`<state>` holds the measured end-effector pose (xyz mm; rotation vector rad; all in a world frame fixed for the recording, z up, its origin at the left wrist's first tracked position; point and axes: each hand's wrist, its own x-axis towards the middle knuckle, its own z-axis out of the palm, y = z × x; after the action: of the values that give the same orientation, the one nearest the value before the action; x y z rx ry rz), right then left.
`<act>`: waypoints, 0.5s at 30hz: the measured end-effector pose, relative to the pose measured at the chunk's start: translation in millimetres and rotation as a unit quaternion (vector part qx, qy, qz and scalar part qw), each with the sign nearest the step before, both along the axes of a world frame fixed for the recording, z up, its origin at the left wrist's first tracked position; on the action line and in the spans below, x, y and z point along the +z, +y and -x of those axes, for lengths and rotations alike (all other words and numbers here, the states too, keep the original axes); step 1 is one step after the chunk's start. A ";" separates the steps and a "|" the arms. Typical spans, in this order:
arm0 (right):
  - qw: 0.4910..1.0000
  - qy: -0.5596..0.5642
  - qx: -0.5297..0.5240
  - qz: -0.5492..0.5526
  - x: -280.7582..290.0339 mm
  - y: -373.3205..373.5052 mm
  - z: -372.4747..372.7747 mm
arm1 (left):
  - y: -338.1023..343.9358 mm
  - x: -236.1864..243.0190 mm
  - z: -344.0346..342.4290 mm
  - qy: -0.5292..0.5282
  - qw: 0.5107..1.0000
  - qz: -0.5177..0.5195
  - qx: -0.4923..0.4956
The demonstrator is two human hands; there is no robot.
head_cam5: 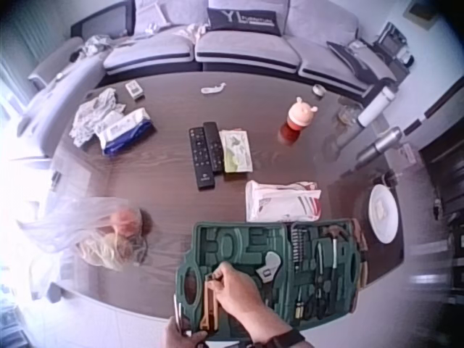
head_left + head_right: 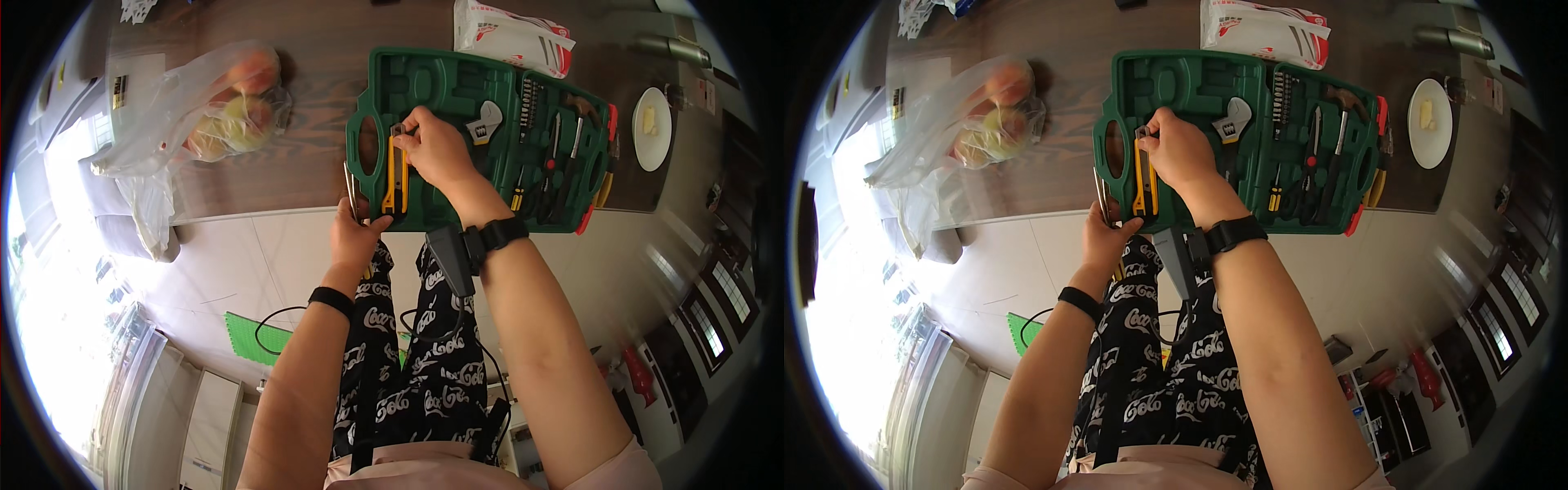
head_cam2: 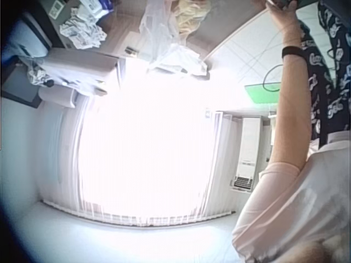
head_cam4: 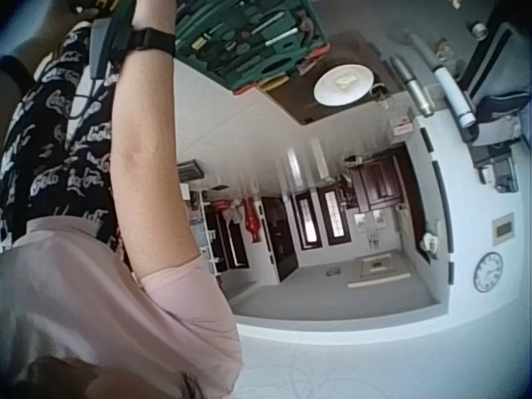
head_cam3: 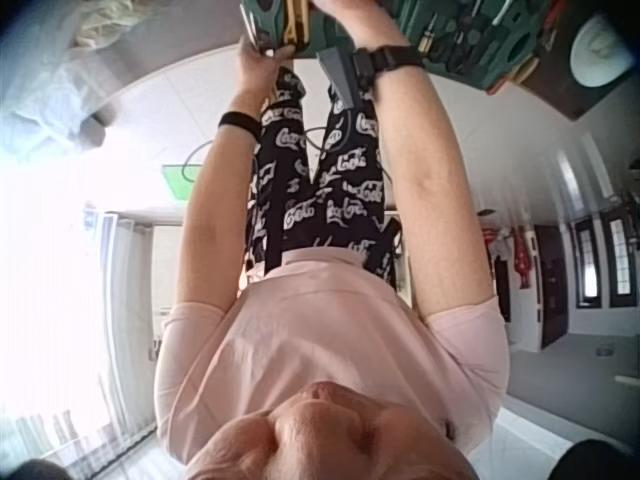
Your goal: Organize various hand tools from a table into a toolbox and then put them away in a drawer.
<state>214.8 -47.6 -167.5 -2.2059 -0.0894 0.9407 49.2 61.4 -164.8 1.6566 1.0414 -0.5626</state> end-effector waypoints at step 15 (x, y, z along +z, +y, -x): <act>0.995 -0.035 -0.012 0.093 16.6 14.4 3.3 | 1.3 7.9 0.1 -0.040 0.998 -0.034 0.031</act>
<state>211.5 -33.2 -150.9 -2.4066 -0.0083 0.8908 49.1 62.7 -156.8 1.6857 1.0586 -0.4210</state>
